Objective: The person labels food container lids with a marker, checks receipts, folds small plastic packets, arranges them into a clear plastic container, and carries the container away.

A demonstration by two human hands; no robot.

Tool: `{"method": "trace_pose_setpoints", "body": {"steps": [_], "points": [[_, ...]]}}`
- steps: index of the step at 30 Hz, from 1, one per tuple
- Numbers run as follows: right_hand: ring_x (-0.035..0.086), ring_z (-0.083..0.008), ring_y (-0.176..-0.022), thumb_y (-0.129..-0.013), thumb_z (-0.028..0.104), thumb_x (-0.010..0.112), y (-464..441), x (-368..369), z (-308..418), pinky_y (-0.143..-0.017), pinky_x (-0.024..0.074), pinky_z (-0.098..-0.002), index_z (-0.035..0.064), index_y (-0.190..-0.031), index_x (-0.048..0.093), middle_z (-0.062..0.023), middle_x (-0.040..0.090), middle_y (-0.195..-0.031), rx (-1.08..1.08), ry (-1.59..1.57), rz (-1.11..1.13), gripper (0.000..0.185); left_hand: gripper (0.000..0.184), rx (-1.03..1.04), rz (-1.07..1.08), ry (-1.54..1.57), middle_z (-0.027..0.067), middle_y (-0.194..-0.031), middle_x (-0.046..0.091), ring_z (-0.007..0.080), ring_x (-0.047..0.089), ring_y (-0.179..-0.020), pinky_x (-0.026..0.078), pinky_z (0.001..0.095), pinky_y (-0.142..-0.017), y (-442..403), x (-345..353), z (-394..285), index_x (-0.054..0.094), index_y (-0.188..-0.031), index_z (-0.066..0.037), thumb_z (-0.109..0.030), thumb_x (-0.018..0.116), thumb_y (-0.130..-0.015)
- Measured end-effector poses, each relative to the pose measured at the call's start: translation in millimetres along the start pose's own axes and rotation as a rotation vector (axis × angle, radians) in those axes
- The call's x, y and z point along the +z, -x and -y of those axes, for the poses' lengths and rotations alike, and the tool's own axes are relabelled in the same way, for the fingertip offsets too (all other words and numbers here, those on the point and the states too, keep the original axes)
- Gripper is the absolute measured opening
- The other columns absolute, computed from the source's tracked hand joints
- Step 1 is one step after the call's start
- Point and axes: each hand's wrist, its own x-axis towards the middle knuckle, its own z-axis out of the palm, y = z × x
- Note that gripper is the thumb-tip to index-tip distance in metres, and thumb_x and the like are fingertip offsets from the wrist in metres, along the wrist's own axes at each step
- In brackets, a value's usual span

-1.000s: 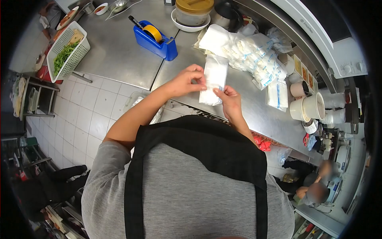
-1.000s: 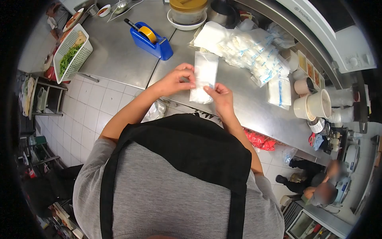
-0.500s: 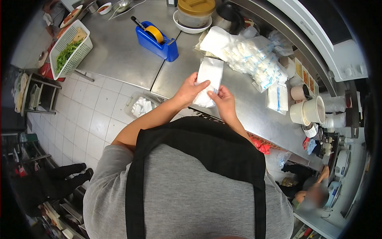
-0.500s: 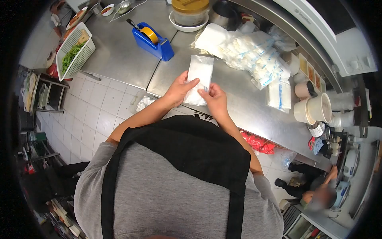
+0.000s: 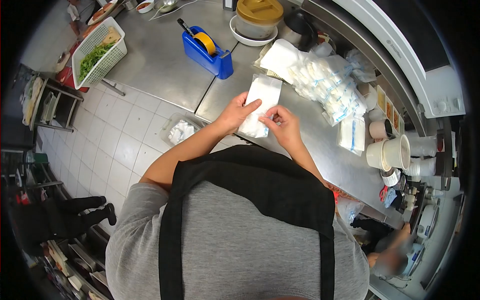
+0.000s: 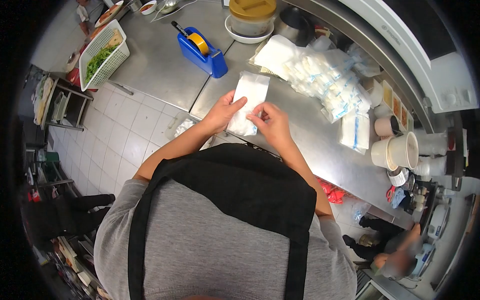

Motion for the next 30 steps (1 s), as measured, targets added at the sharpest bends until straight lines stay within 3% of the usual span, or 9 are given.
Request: {"method": "trace_pose_setpoints", "body": {"steps": [6,9,12,15,18,22,23,26,30], "points": [[0.051,-0.0106,-0.063,-0.070,0.012,0.077,-12,-8,5,-0.056,0.0432,-0.0242,0.0063,-0.085,0.059,-0.0033,0.055,-0.078,-0.055,0.106,0.241,0.024,0.030,0.055,0.030,-0.140,0.0050,-0.098,0.061,0.0086,0.057,-0.084,0.048,0.0252,-0.073,3,-9,-2,0.053,-0.111,-0.001,-0.022,0.058,-0.091],[0.053,-0.0121,-0.068,-0.068,0.013,0.078,-21,-4,7,-0.058,0.0454,-0.0246,0.0066,-0.084,0.057,-0.0036,0.053,-0.083,0.007,-0.220,0.181,0.027,0.029,0.111,0.040,-0.208,0.0042,-0.098,0.061,0.0083,0.057,-0.085,0.048,0.0248,-0.075,3,-13,-2,0.053,-0.111,-0.001,-0.022,0.057,-0.092],[0.054,-0.0125,-0.074,-0.067,0.011,0.079,-25,-9,31,-0.061,0.0480,-0.0255,0.0069,-0.083,0.053,-0.0034,0.052,-0.089,-0.077,0.080,0.257,0.031,0.028,0.145,0.010,-0.266,0.0042,-0.101,0.061,0.0084,0.057,-0.088,0.047,0.0251,-0.077,1,-16,-1,0.053,-0.113,-0.001,-0.021,0.055,-0.093],[0.055,-0.0121,-0.078,-0.068,0.010,0.078,-36,-8,5,-0.063,0.0492,-0.0266,0.0058,-0.086,0.051,-0.0051,0.052,-0.096,-0.100,-0.022,0.199,0.033,0.029,0.130,-0.051,-0.283,0.0043,-0.101,0.061,0.0085,0.057,-0.088,0.047,0.0251,-0.077,4,-17,-4,0.052,-0.114,-0.002,-0.022,0.054,-0.093],[0.056,-0.0119,-0.086,-0.073,0.003,0.073,-43,-9,9,-0.069,0.0496,-0.0267,0.0038,-0.098,0.051,-0.0095,0.051,-0.106,0.085,-0.444,0.058,0.034,0.032,0.135,-0.170,-0.169,0.0044,-0.099,0.061,0.0086,0.057,-0.087,0.047,0.0251,-0.076,8,-18,-5,0.052,-0.114,-0.001,-0.024,0.055,-0.093],[0.058,-0.0081,-0.069,-0.073,0.002,0.074,-47,16,0,-0.061,0.0472,-0.0217,0.0021,-0.095,0.054,-0.0043,0.060,-0.081,0.276,-0.544,0.116,0.030,0.033,0.160,-0.295,-0.070,0.0047,-0.095,0.061,0.0084,0.056,-0.082,0.047,0.0250,-0.074,5,-12,-4,0.054,-0.111,-0.001,-0.028,0.056,-0.092],[0.056,-0.0061,-0.064,-0.074,0.000,0.072,-46,23,-2,-0.059,0.0450,-0.0194,0.0016,-0.092,0.056,-0.0016,0.060,-0.072,0.181,-0.514,0.064,0.023,0.032,0.168,-0.344,-0.087,0.0046,-0.094,0.061,0.0084,0.056,-0.080,0.047,0.0249,-0.073,3,-13,-3,0.054,-0.110,-0.001,-0.028,0.056,-0.092],[0.056,-0.0057,-0.065,-0.076,0.000,0.071,-50,27,-1,-0.059,0.0445,-0.0194,0.0006,-0.084,0.058,-0.0030,0.062,-0.075,0.147,-0.453,0.130,0.015,0.029,0.174,-0.435,-0.215,0.0048,-0.091,0.060,0.0084,0.055,-0.078,0.046,0.0254,-0.071,2,-20,-10,0.055,-0.104,-0.001,-0.028,0.054,-0.093],[0.055,-0.0052,-0.065,-0.076,-0.001,0.070,-55,30,-2,-0.059,0.0437,-0.0192,0.0006,-0.079,0.060,-0.0029,0.063,-0.074,0.240,-0.557,0.137,0.011,0.027,0.200,-0.454,-0.064,0.0066,-0.092,0.060,0.0094,0.056,-0.080,0.047,0.0266,-0.072,4,-26,-10,0.051,-0.106,-0.001,-0.024,0.053,-0.093]]}}
